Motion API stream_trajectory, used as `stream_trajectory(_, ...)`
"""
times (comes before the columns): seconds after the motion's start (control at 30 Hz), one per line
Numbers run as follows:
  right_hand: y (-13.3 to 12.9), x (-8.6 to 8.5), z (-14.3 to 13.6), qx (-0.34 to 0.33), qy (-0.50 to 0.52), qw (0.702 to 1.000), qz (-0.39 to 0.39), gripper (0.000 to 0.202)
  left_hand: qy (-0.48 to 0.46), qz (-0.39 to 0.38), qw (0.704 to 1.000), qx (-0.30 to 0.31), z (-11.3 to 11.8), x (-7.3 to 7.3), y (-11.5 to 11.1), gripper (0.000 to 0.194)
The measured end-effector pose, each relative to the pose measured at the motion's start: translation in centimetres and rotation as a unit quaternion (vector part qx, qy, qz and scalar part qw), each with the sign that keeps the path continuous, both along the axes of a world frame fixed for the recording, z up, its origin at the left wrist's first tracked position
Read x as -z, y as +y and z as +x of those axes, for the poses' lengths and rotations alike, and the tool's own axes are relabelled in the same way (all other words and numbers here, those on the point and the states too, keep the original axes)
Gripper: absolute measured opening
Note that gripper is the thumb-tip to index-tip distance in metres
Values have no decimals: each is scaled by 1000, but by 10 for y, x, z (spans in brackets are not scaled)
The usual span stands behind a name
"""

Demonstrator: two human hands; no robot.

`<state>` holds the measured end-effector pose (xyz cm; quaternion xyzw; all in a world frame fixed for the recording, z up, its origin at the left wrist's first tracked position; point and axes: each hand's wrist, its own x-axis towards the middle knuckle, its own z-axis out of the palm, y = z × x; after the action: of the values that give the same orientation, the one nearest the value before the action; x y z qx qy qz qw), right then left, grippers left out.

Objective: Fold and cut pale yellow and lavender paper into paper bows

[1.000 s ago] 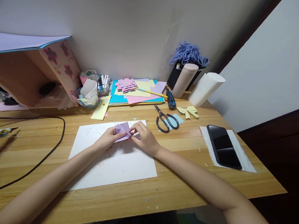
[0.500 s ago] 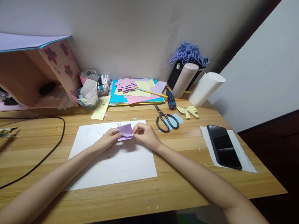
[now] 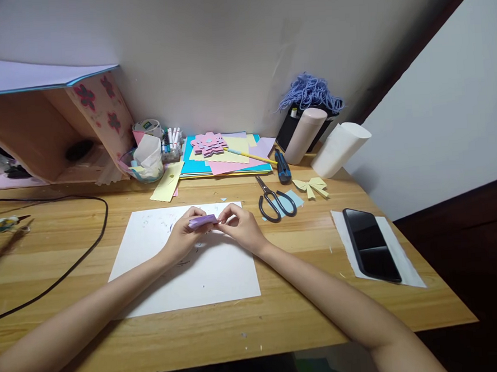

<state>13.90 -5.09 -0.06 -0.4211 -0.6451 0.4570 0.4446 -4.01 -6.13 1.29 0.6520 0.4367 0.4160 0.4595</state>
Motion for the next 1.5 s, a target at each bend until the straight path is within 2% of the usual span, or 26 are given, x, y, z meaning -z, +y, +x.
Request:
stream_trajectory(0.13,1,3,0,-36,37,997,-60,13,-9,-2,1000,7,-2,-2,0,16)
stream_trajectory(0.3,2,0,-2,-32,41,993,-101,18,-26,-44,997,-49,-2,1,1,19)
stream_trajectory(0.4,2,-2,-3,-20,40,993,-109,24,-46,-73,993,-75,-2,3,2,24)
stream_trajectory(0.6,4,2,-2,-35,45,992,-110,26,-37,-45,992,-112,-4,3,4,37)
stream_trajectory(0.73,4,2,-2,-42,42,992,-113,24,-74,-75,988,-114,-4,0,5,28)
stream_trajectory(0.9,4,0,-2,-59,37,991,-113,23,-101,-107,984,-104,-4,1,6,29)
stream_trajectory(1.07,9,6,-1,12,76,990,-115,28,-135,-146,978,-61,-6,6,8,30)
stream_trajectory(1.2,10,5,-1,41,89,986,-133,30,-85,-140,986,-28,-6,7,8,32)
stream_trajectory(1.37,5,2,-2,-24,78,988,-134,26,24,-104,994,-36,-5,10,9,32)
stream_trajectory(1.5,3,3,-2,-49,68,987,-134,24,27,-108,993,-46,-4,10,10,30)
